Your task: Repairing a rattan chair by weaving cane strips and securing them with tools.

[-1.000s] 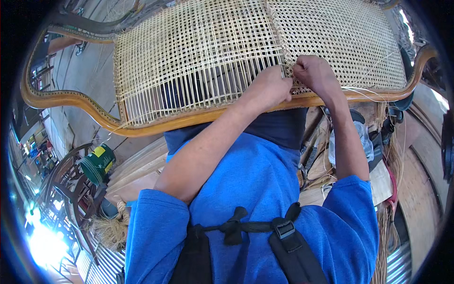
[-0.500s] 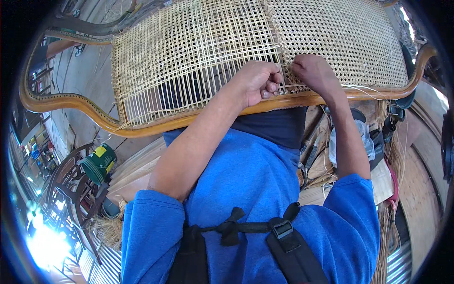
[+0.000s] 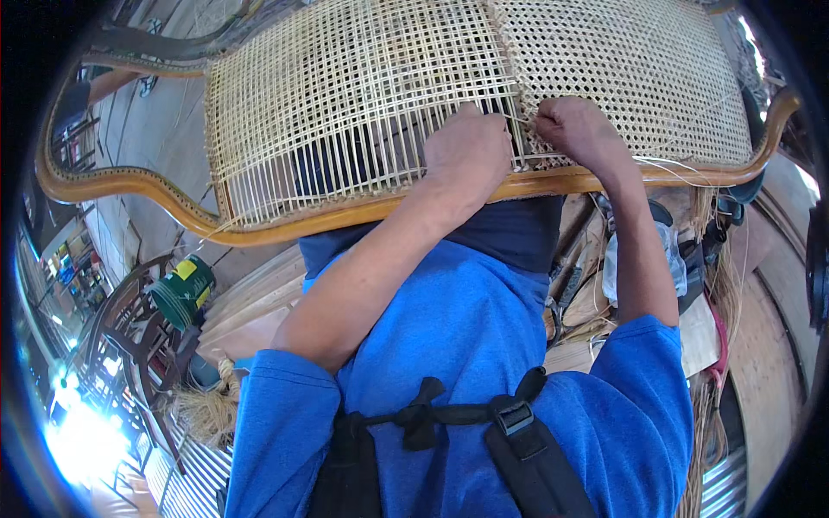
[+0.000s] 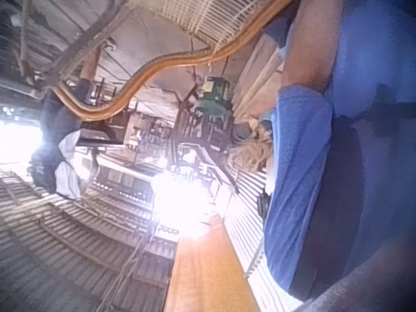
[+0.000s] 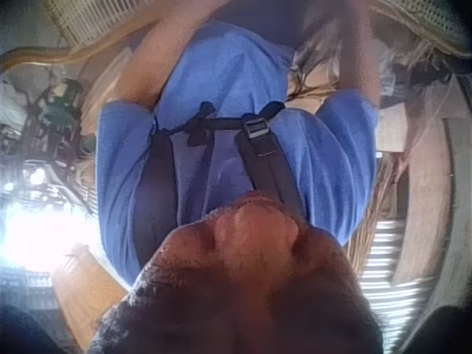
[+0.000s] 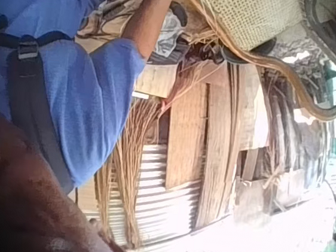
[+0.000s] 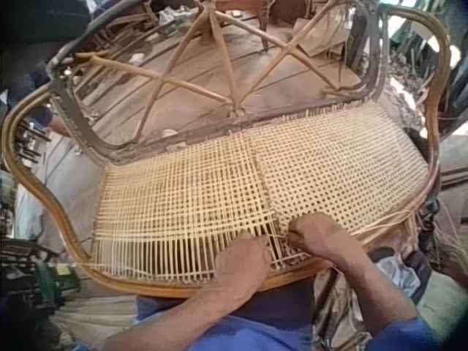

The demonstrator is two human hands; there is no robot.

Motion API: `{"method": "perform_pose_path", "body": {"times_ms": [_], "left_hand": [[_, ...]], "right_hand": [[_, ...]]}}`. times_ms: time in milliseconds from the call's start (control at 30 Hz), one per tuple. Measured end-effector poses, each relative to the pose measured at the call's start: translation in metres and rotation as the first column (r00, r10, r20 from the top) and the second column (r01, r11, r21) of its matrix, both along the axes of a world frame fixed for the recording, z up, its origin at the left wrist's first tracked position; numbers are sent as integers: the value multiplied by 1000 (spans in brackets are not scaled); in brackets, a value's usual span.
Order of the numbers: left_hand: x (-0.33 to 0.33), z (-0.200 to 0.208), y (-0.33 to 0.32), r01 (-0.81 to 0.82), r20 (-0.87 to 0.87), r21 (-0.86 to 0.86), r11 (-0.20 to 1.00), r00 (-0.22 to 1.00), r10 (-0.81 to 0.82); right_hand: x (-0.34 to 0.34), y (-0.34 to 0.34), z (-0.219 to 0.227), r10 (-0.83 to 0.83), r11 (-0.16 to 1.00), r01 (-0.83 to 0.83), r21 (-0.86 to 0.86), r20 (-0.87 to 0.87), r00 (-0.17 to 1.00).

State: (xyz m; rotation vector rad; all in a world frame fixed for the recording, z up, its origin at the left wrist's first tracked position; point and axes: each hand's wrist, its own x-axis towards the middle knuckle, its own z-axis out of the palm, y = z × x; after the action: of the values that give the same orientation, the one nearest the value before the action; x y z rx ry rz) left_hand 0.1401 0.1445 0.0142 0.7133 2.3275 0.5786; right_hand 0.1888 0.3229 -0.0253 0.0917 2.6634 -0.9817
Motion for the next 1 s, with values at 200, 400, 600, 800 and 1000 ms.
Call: {"method": "perform_pose_path", "body": {"times_ms": [200,400,600,800,1000], "left_hand": [[16,2,3,-31,-46,24,999,998,32],[20,-2,6,-85,10,31,996,996,84],[-1,-12,16,-198,195,59,978,964,183],[9,-38,8,-173,-27,263,949,982,187],[-12,-18,8,-425,558,124,897,777,291]], "right_hand": [[-1,1,3,12,1000,-12,13,-18,1000],[1,3,6,-21,999,21,-49,-9,1000],[2,3,7,-36,999,36,-18,-9,999],[3,2,4,-33,999,33,-18,-10,999],[0,2,8,-45,998,47,-33,69,997]]}}
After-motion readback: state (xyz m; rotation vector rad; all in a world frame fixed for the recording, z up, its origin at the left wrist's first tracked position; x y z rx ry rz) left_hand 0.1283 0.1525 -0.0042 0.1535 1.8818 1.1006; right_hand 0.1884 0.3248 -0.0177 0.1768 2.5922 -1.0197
